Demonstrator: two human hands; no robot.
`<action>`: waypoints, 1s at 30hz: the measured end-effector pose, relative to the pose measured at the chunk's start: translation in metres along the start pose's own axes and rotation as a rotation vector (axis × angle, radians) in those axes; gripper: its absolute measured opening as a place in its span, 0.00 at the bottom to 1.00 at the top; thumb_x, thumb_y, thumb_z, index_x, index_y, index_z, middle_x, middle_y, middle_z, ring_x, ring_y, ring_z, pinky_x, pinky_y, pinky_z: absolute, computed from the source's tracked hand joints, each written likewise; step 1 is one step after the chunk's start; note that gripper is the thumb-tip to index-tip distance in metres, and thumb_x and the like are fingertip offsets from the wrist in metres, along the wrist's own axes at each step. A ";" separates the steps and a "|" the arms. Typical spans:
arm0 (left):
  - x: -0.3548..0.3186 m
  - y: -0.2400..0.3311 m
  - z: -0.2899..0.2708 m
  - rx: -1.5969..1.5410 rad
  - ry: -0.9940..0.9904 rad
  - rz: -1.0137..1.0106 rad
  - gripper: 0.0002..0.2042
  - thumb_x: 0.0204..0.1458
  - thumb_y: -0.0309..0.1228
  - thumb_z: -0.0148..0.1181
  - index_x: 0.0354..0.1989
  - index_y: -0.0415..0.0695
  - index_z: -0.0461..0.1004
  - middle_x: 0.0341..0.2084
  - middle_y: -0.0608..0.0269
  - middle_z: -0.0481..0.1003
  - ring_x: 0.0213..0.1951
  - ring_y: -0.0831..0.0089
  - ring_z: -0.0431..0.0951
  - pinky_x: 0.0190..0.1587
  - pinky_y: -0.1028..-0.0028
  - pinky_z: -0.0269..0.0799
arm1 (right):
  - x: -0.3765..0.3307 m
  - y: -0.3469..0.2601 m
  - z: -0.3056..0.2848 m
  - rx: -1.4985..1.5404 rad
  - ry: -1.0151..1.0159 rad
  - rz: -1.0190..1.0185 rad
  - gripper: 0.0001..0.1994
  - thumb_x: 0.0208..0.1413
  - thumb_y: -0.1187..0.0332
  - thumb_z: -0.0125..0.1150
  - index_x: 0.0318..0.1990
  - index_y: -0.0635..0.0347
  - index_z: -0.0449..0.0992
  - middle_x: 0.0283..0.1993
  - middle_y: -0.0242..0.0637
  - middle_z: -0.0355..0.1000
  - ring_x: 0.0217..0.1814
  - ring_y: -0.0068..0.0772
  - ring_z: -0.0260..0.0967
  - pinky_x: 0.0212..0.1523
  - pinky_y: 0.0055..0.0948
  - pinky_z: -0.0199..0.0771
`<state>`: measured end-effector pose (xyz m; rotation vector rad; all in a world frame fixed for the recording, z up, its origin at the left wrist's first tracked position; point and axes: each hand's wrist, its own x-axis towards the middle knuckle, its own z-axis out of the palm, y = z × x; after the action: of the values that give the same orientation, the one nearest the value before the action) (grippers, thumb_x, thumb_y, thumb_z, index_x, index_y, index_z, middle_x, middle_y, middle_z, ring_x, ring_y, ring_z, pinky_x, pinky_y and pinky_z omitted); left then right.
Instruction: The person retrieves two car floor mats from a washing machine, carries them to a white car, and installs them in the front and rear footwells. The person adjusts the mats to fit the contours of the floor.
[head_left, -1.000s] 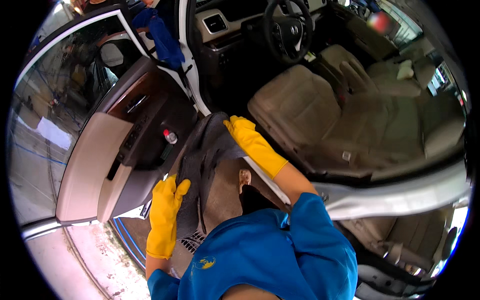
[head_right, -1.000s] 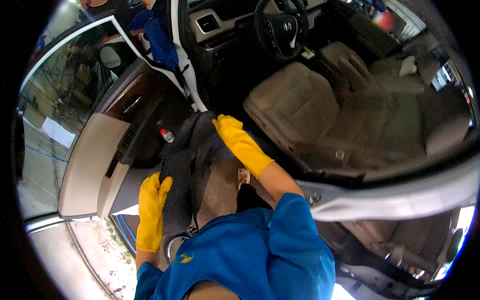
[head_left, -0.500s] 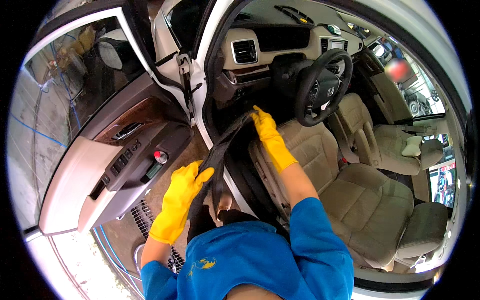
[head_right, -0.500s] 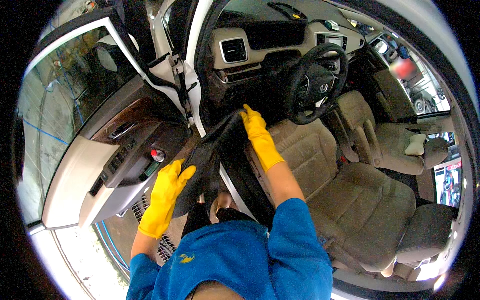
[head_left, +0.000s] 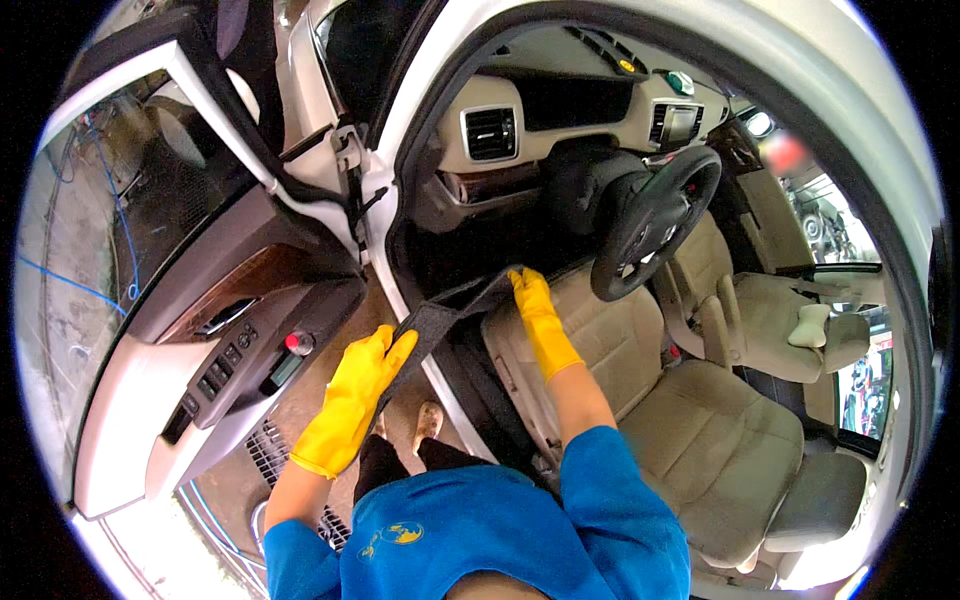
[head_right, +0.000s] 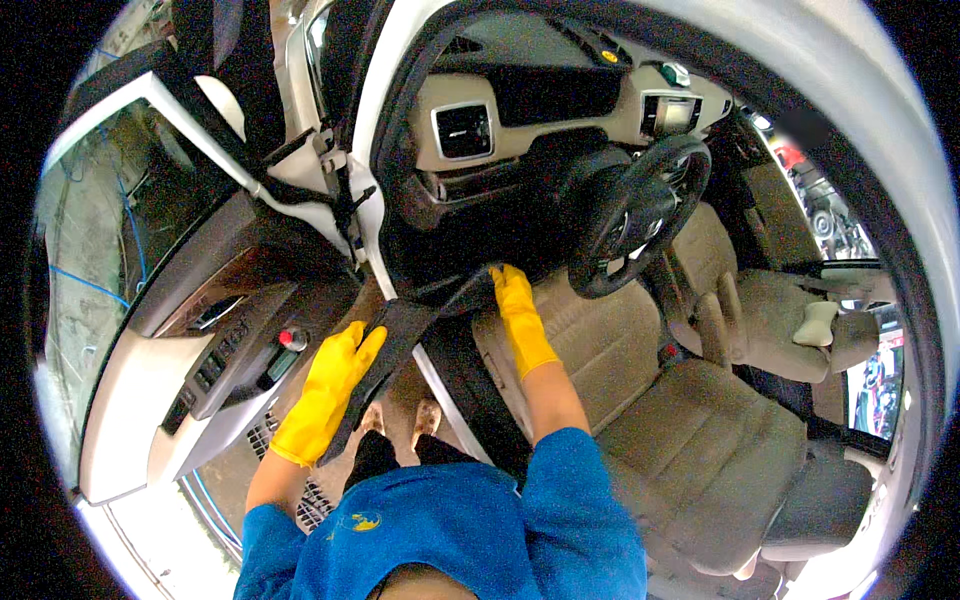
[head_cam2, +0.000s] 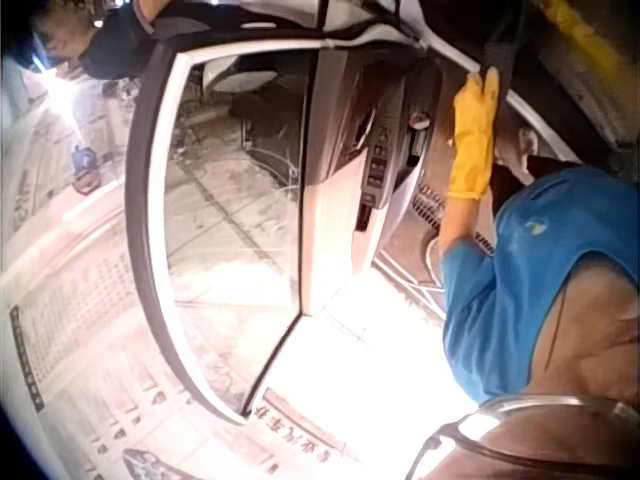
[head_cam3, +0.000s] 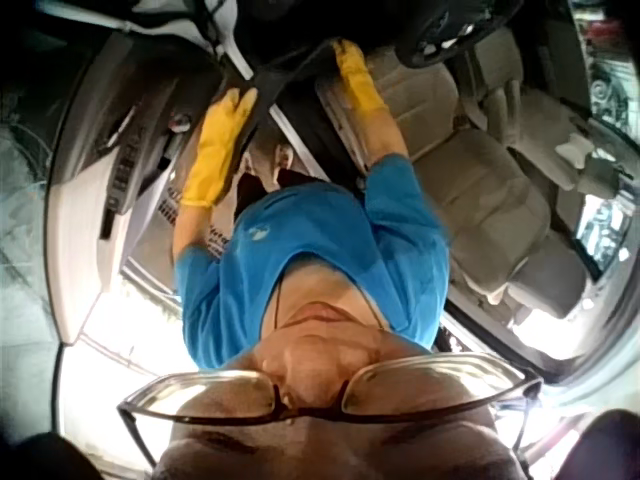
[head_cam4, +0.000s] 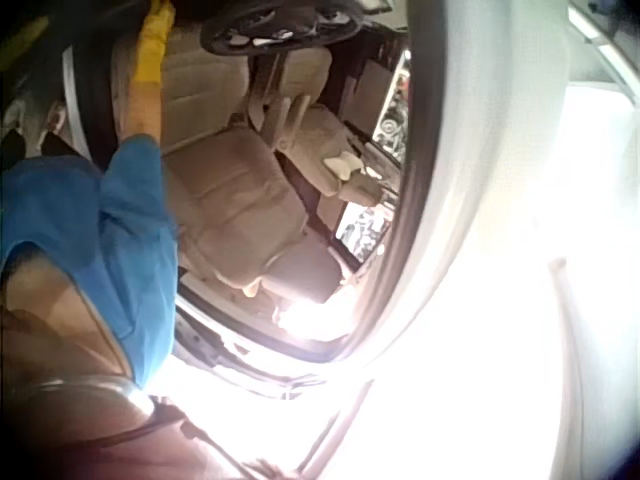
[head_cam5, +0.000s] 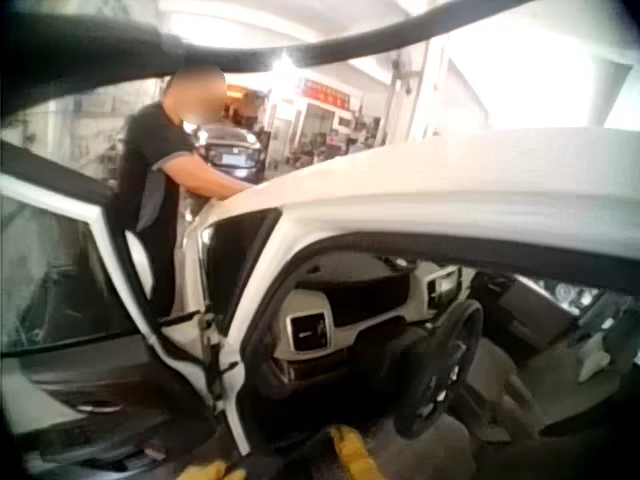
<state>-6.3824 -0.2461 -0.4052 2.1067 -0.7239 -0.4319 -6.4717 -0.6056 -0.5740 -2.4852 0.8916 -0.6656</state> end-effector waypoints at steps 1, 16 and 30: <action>0.003 -0.005 -0.005 0.023 0.014 -0.075 0.15 0.55 0.39 0.55 0.33 0.37 0.72 0.29 0.39 0.73 0.38 0.43 0.74 0.38 0.58 0.68 | -0.002 -0.015 0.005 0.102 -0.012 0.027 0.18 0.52 0.57 0.61 0.31 0.69 0.74 0.34 0.58 0.72 0.39 0.62 0.68 0.39 0.45 0.68; 0.080 -0.011 0.054 -0.204 0.001 -0.162 0.19 0.55 0.47 0.55 0.35 0.39 0.72 0.28 0.45 0.74 0.36 0.49 0.76 0.37 0.62 0.68 | 0.041 0.089 0.065 0.074 0.256 0.554 0.22 0.59 0.55 0.53 0.50 0.66 0.71 0.43 0.50 0.74 0.40 0.42 0.71 0.38 0.36 0.70; 0.079 -0.043 0.012 -0.286 -0.011 -0.303 0.21 0.47 0.46 0.63 0.38 0.39 0.75 0.31 0.47 0.77 0.36 0.56 0.78 0.39 0.65 0.71 | 0.101 0.121 0.073 0.924 0.399 1.092 0.28 0.59 0.52 0.48 0.64 0.57 0.58 0.64 0.39 0.58 0.62 0.32 0.55 0.57 0.36 0.55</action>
<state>-6.3130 -0.2833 -0.4504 1.9441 -0.3240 -0.6709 -6.4186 -0.7433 -0.6662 -0.8559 1.4367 -0.8611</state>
